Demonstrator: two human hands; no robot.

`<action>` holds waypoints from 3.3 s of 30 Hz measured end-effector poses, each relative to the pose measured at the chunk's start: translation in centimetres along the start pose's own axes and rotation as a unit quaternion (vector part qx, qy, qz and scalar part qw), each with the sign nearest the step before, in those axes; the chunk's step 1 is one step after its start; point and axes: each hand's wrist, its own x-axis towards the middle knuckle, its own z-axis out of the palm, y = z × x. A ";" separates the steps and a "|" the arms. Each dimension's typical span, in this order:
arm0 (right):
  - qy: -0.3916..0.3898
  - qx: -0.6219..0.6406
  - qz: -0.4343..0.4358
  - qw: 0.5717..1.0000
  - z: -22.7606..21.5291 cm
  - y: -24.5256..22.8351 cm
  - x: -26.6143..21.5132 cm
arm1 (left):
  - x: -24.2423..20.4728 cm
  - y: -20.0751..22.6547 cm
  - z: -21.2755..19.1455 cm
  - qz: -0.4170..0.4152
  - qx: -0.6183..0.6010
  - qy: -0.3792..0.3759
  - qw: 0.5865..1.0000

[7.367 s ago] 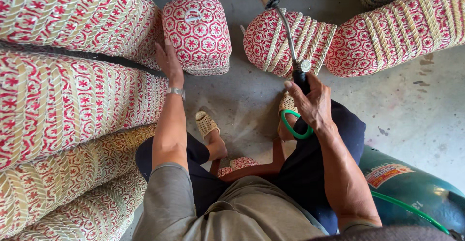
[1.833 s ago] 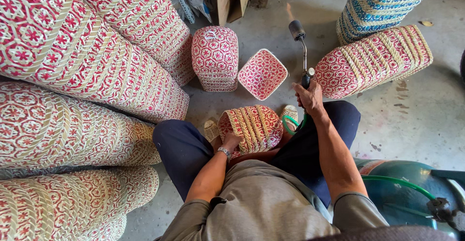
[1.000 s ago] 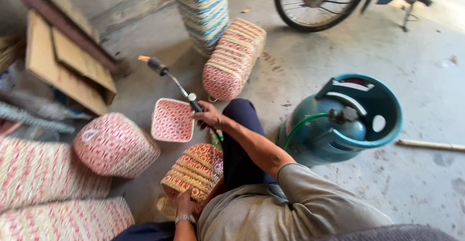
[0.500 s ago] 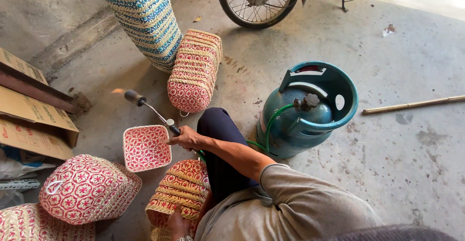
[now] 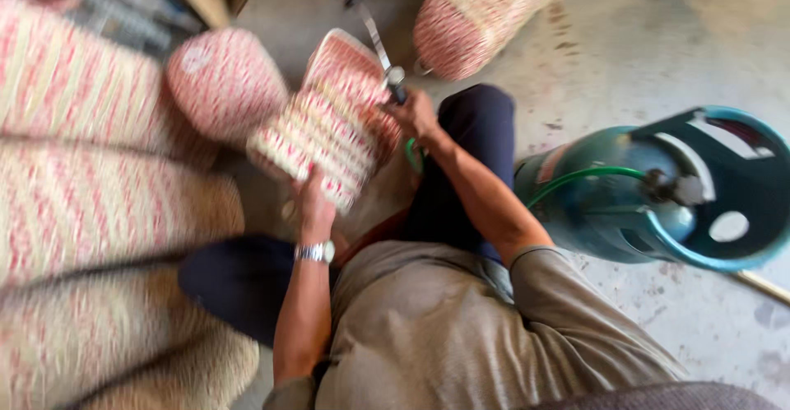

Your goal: The person uses a handheld blowtorch to apply heat to the edges of small woven baskets. They rotate each basket to treat all sides and then place it on the floor. The person repeats this process for multiple baskets.

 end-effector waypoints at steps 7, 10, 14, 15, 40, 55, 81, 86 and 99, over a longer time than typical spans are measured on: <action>0.009 -0.176 -0.041 0.984 0.5 -6.4 -2.2 | -1.9 2.9 5.3 0.070 -0.007 -0.009 0.997; 0.038 -0.188 -0.038 0.981 1.4 -6.7 -2.3 | -2.1 2.6 6.2 0.093 -0.012 0.000 0.996; 0.055 -0.209 -0.007 0.976 1.6 -4.6 -1.6 | -2.0 2.2 6.1 0.055 -0.027 0.029 0.998; 0.056 -0.222 0.000 0.973 1.4 -3.8 -1.1 | -2.0 2.2 6.1 0.053 -0.021 0.034 0.998; -0.023 -0.247 -0.045 0.968 2.3 -7.1 -4.8 | 1.3 -2.3 8.1 0.058 0.066 0.062 0.994; -0.048 -0.245 -0.008 0.968 2.5 -4.3 -3.7 | 0.7 -1.7 7.1 0.030 0.141 0.051 0.988; 0.099 -0.123 0.039 0.987 0.0 0.0 0.7 | -6.5 5.7 8.2 0.134 0.228 -0.117 0.957; 0.062 -0.041 -0.090 0.993 -1.9 -1.0 -0.4 | -6.1 14.2 4.8 0.151 0.508 0.001 0.848; -0.263 -0.104 -0.148 0.948 -6.2 -14.2 -4.3 | -4.1 28.1 -5.5 0.433 0.493 0.176 0.734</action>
